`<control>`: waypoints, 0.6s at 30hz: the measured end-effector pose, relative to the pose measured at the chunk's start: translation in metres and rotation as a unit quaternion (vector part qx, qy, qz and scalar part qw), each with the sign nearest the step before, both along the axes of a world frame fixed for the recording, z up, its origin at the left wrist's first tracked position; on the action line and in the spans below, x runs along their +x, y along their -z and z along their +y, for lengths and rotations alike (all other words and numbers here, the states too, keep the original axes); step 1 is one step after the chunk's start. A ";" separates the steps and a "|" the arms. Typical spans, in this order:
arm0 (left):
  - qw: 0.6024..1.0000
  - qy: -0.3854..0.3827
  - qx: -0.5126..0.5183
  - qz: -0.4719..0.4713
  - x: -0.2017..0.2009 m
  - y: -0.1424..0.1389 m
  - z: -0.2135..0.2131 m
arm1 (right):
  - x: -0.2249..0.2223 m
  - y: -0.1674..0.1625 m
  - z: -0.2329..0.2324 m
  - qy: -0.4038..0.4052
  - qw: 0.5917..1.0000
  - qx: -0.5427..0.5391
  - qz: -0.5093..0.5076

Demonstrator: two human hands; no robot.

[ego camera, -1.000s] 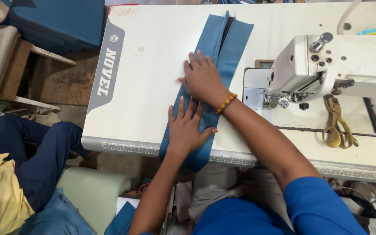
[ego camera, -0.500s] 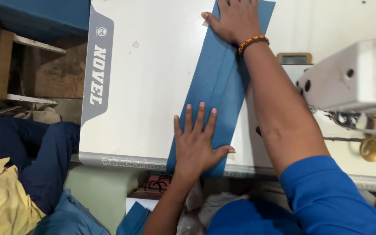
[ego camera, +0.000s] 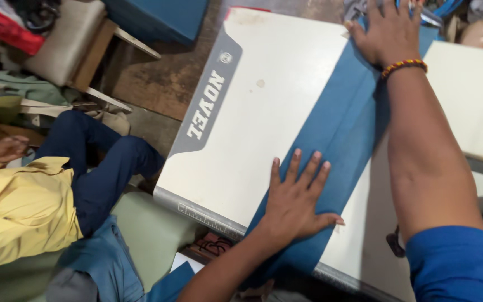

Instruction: The person sews a zipper onto a blue fabric panel using a sewing machine, then trims excess thread with scissors. They later handle a grey garment with a zipper, trimming threads along the seam.

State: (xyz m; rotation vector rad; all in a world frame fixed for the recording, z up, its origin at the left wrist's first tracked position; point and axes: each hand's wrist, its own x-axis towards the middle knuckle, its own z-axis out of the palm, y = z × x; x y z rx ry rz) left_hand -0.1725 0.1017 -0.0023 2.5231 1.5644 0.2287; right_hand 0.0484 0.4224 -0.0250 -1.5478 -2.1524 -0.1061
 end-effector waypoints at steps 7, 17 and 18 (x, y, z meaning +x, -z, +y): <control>0.999 -0.005 0.045 -0.013 -0.007 -0.003 -0.013 | -0.008 -0.016 -0.018 0.048 0.992 0.105 -0.043; 0.998 0.002 -0.057 0.015 0.002 0.004 -0.012 | -0.114 -0.021 -0.214 -0.206 0.976 -0.071 -0.003; 0.996 -0.001 -0.081 0.030 0.002 0.005 -0.011 | -0.107 -0.020 -0.217 -0.171 0.981 -0.091 -0.019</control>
